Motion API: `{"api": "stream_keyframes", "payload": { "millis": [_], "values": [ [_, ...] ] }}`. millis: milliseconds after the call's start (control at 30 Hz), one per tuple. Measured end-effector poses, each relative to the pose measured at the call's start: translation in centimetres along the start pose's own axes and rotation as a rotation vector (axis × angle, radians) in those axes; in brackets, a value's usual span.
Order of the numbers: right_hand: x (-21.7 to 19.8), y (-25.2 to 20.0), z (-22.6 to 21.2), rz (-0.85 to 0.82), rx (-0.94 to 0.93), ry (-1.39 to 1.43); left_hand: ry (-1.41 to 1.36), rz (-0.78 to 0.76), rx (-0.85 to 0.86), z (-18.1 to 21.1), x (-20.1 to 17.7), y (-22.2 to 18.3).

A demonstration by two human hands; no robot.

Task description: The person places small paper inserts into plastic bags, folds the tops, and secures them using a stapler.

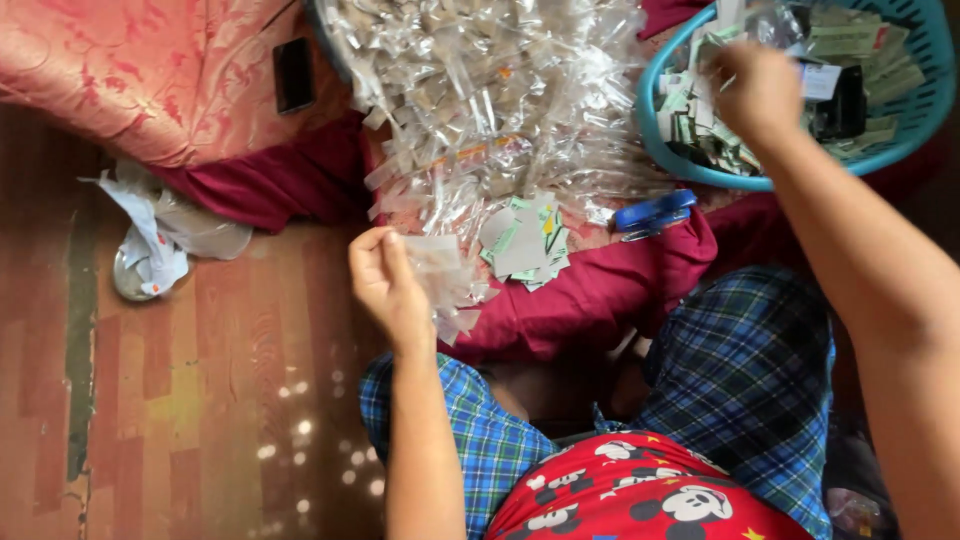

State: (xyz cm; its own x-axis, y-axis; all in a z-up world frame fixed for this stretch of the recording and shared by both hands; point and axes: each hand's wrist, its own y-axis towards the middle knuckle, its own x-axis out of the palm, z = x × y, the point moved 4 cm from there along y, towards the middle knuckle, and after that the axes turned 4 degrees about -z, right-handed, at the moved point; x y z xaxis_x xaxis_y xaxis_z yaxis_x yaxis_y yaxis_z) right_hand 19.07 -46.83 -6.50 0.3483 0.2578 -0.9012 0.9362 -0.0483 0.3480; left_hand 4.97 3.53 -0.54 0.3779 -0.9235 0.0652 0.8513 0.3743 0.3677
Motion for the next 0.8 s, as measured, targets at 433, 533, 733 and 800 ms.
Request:
{"api": "stream_keyframes", "payload": {
  "millis": [433, 533, 733, 800],
  "values": [
    [2.6, -6.8, 24.3, 0.081, 0.991, 0.128, 0.004, 0.024, -0.102, -0.8, 1.0, 0.7],
    [1.0, -7.4, 25.5, 0.225, 0.826, 0.235, -0.004, 0.021, -0.104, -1.0, 0.9, 0.6],
    [-0.9, -5.2, 26.1, 0.148, 0.598, 0.369, -0.044, 0.026, -0.061, -0.8, 0.5, 0.6],
    [-1.6, -3.8, 24.1, -0.004, 0.553, 0.588, -0.067, -0.042, 0.032, -0.5, 0.9, 0.7]
  ]
}}
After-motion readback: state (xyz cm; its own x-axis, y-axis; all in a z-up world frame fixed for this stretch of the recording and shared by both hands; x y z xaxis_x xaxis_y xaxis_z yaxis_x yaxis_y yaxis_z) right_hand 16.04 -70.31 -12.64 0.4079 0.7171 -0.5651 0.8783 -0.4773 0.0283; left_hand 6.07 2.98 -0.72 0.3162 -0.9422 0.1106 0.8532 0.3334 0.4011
